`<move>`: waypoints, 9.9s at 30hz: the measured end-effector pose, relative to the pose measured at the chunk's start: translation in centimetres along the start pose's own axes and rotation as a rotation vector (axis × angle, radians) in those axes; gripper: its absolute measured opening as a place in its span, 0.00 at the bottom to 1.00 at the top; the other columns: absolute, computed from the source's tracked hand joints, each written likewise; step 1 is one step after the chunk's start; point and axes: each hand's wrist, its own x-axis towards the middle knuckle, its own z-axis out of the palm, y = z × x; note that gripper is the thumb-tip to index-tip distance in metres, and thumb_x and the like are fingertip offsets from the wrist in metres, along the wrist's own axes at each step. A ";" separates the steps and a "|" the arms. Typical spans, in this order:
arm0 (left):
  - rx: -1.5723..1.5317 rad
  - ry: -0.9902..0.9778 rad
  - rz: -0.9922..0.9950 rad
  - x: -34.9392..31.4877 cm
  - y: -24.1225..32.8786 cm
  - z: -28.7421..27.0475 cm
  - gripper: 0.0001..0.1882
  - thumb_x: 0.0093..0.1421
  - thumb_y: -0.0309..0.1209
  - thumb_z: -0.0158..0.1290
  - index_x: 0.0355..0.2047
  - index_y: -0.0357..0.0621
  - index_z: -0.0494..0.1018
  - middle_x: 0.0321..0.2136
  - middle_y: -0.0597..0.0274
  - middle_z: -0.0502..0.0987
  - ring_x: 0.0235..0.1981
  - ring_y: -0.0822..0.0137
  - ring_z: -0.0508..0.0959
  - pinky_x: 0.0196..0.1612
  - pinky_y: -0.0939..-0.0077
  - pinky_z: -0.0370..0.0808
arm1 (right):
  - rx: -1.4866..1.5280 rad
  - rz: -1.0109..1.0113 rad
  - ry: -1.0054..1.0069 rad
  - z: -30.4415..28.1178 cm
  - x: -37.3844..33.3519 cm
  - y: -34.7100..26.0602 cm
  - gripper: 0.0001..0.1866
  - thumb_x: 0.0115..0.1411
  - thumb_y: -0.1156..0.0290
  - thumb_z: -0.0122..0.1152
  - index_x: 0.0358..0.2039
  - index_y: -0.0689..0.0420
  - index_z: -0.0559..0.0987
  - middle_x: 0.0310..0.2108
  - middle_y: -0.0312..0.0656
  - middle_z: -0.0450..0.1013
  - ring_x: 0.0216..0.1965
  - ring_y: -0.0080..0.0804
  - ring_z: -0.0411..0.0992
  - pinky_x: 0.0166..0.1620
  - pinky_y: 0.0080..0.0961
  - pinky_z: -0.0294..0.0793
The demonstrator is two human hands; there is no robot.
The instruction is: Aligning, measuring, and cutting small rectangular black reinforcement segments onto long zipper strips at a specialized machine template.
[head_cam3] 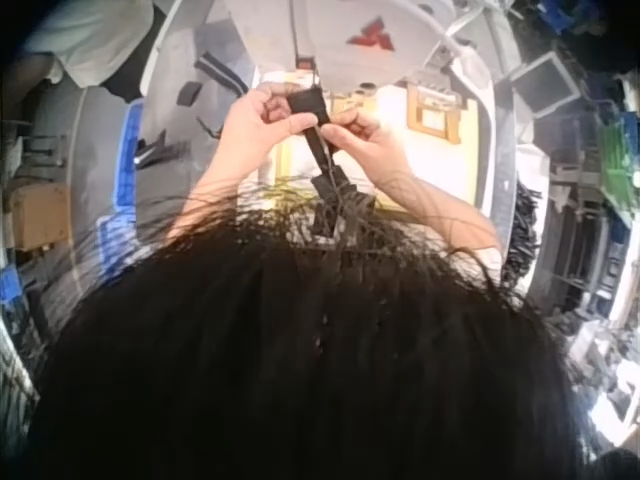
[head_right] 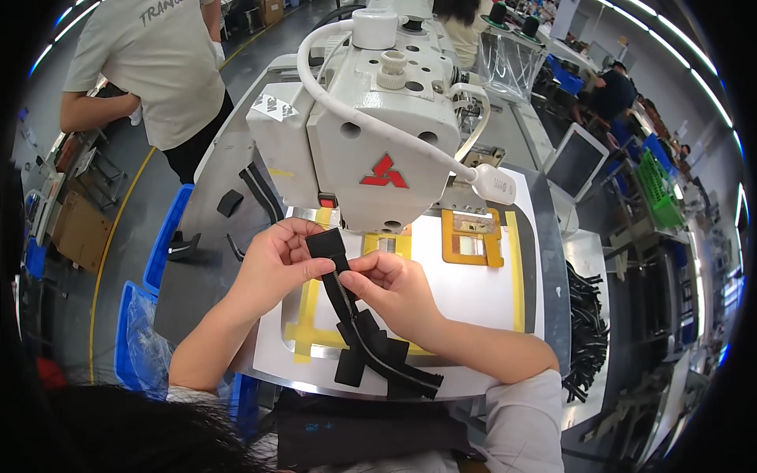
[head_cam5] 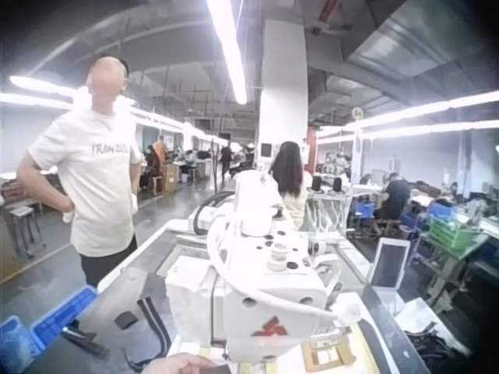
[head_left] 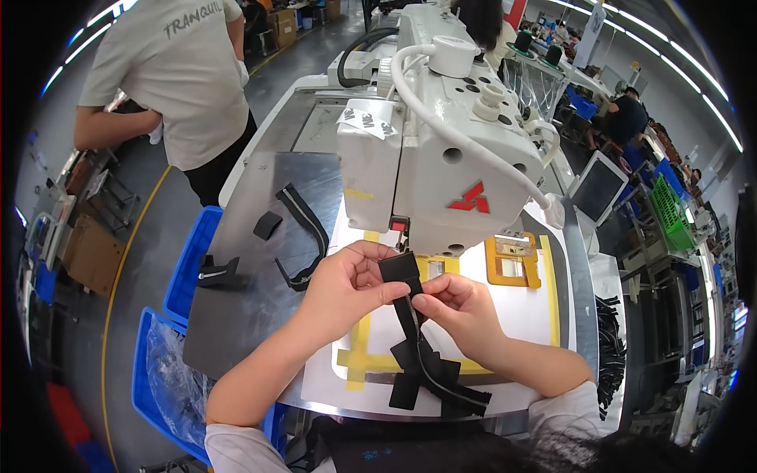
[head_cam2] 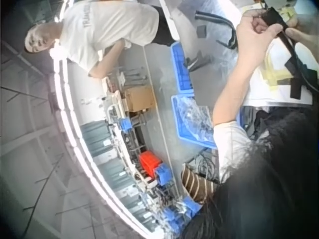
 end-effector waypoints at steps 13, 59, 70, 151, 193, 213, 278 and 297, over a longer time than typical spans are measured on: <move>-0.079 0.025 0.094 -0.5 -1.3 0.4 0.21 0.50 0.22 0.60 0.43 0.37 0.66 0.20 0.72 0.70 0.21 0.84 0.69 0.25 0.90 0.65 | 0.055 0.032 0.021 0.3 0.2 0.3 0.08 0.59 0.72 0.58 0.35 0.63 0.73 0.30 0.36 0.74 0.31 0.16 0.72 0.34 0.14 0.73; -0.303 -0.053 0.074 -0.9 -1.2 -0.1 0.19 0.60 0.22 0.49 0.51 0.34 0.64 0.36 0.58 0.77 0.37 0.72 0.78 0.38 0.79 0.77 | 0.031 -0.092 0.079 -0.6 1.3 0.3 0.06 0.60 0.73 0.57 0.32 0.63 0.73 0.28 0.37 0.73 0.28 0.18 0.71 0.33 0.16 0.72; -0.355 0.019 -0.009 -0.8 -1.3 -0.1 0.17 0.59 0.23 0.50 0.49 0.35 0.65 0.32 0.59 0.76 0.32 0.72 0.77 0.34 0.79 0.78 | -0.777 -0.892 0.180 -1.7 2.2 -0.3 0.13 0.44 0.88 0.62 0.31 0.60 0.74 0.32 0.45 0.73 0.33 0.33 0.73 0.35 0.23 0.73; -0.379 -0.052 -0.121 -0.7 -2.4 0.7 0.15 0.63 0.29 0.48 0.47 0.35 0.63 0.36 0.53 0.77 0.39 0.65 0.79 0.42 0.75 0.76 | 0.170 0.122 0.069 -1.2 1.5 -1.3 0.09 0.59 0.75 0.56 0.39 0.63 0.74 0.35 0.43 0.74 0.30 0.28 0.76 0.35 0.22 0.76; -0.229 0.037 0.082 -1.5 -2.9 1.5 0.12 0.59 0.21 0.48 0.43 0.34 0.63 0.36 0.55 0.75 0.39 0.67 0.78 0.41 0.76 0.76 | 0.156 0.100 0.096 -1.3 0.9 -1.9 0.10 0.54 0.78 0.61 0.37 0.62 0.73 0.32 0.38 0.73 0.30 0.22 0.71 0.34 0.17 0.73; -0.257 -0.054 0.049 -1.2 -2.3 0.7 0.16 0.55 0.19 0.54 0.45 0.29 0.68 0.40 0.59 0.68 0.38 0.73 0.74 0.39 0.80 0.79 | -1.242 -1.287 -0.092 -1.7 0.2 -0.3 0.15 0.41 0.75 0.61 0.34 0.62 0.78 0.36 0.41 0.71 0.32 0.30 0.72 0.31 0.20 0.73; -0.371 0.031 -0.100 -0.8 -2.4 0.3 0.20 0.55 0.17 0.51 0.49 0.33 0.65 0.42 0.59 0.73 0.39 0.75 0.73 0.35 0.83 0.74 | -0.125 0.180 -0.005 -1.4 1.0 -0.8 0.13 0.59 0.67 0.59 0.38 0.63 0.77 0.29 0.36 0.74 0.32 0.17 0.70 0.38 0.16 0.70; -0.447 0.047 -0.120 -0.9 -2.1 0.3 0.19 0.57 0.21 0.50 0.49 0.34 0.65 0.42 0.58 0.74 0.38 0.75 0.75 0.35 0.81 0.76 | -0.153 0.192 0.029 -1.5 1.1 -0.9 0.10 0.57 0.69 0.60 0.34 0.63 0.77 0.29 0.33 0.74 0.31 0.15 0.69 0.34 0.14 0.69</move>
